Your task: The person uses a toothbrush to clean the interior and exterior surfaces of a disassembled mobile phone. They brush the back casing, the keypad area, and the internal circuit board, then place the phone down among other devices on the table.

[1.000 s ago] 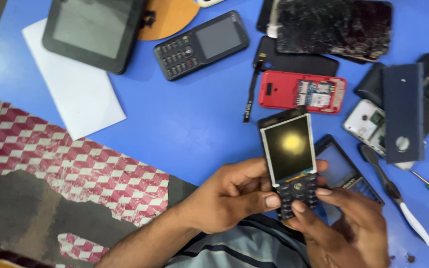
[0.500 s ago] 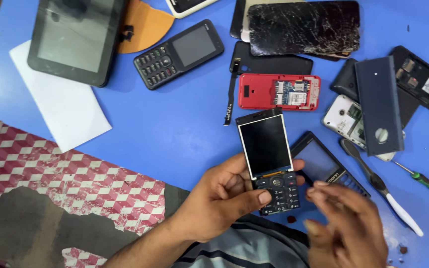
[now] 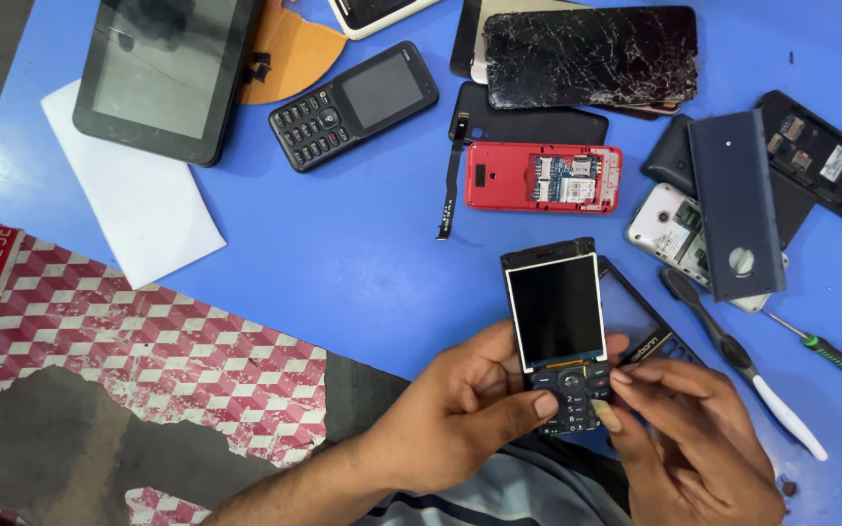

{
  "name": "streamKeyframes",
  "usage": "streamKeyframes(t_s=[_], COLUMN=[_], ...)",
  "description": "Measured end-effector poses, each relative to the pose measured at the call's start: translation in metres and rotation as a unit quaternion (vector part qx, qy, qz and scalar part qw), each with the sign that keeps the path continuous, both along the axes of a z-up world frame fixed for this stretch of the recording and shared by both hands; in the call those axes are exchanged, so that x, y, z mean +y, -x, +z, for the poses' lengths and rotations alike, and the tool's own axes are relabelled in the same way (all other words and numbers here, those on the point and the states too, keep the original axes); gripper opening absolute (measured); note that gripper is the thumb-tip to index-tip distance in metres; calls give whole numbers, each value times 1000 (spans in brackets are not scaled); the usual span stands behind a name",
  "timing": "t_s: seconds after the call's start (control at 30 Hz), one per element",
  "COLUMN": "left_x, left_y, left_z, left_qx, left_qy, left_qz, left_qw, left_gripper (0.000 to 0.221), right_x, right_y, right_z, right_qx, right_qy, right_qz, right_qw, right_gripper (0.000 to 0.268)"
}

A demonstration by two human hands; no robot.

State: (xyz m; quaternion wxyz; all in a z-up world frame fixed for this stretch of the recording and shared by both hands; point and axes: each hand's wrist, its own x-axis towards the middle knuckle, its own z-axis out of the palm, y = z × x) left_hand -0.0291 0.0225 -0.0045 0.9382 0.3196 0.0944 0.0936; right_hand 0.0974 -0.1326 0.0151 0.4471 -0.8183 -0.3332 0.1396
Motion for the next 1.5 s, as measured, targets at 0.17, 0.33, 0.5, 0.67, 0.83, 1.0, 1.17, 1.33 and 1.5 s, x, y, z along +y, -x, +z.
streamKeyframes(t_s=[0.17,0.33,0.5,0.67,0.83,1.0,1.17,1.33,1.5], left_x=[-7,-15,-18,-21,-24,-23,-26,-36,-40], left_y=[-2,-4,-3,-2,-7,-6,-14,-28,-35], left_z=[-1,-2,0,6,14,30,45,53,60], left_qx=[-8,-22,-29,-12,28,85,109,156,169], left_qy=[-34,-63,-95,-88,-132,-418,-628,-758,-810], left_qz=[12,28,31,18,26,123,176,132,178], left_qw=[999,997,995,996,990,896,750,620,532], left_gripper=[50,50,51,53,46,53,70,78,83], right_x=[-2,-6,-8,-12,-10,-12,-12,-12,-6], right_y=[0,3,-3,-6,3,5,5,-6,-16], right_z=[-1,-4,-4,0,0,9,5,-2,-2], right_qx=[-15,-11,39,57,-18,-17,293,438,529], right_qy=[30,25,25,6,-17,1,-135,-261,-317], right_qz=[-16,-17,-25,-25,-29,52,49,126,107], right_qw=[999,999,999,998,999,998,945,851,780], right_gripper=[29,30,33,32,24,33,71,83,72])
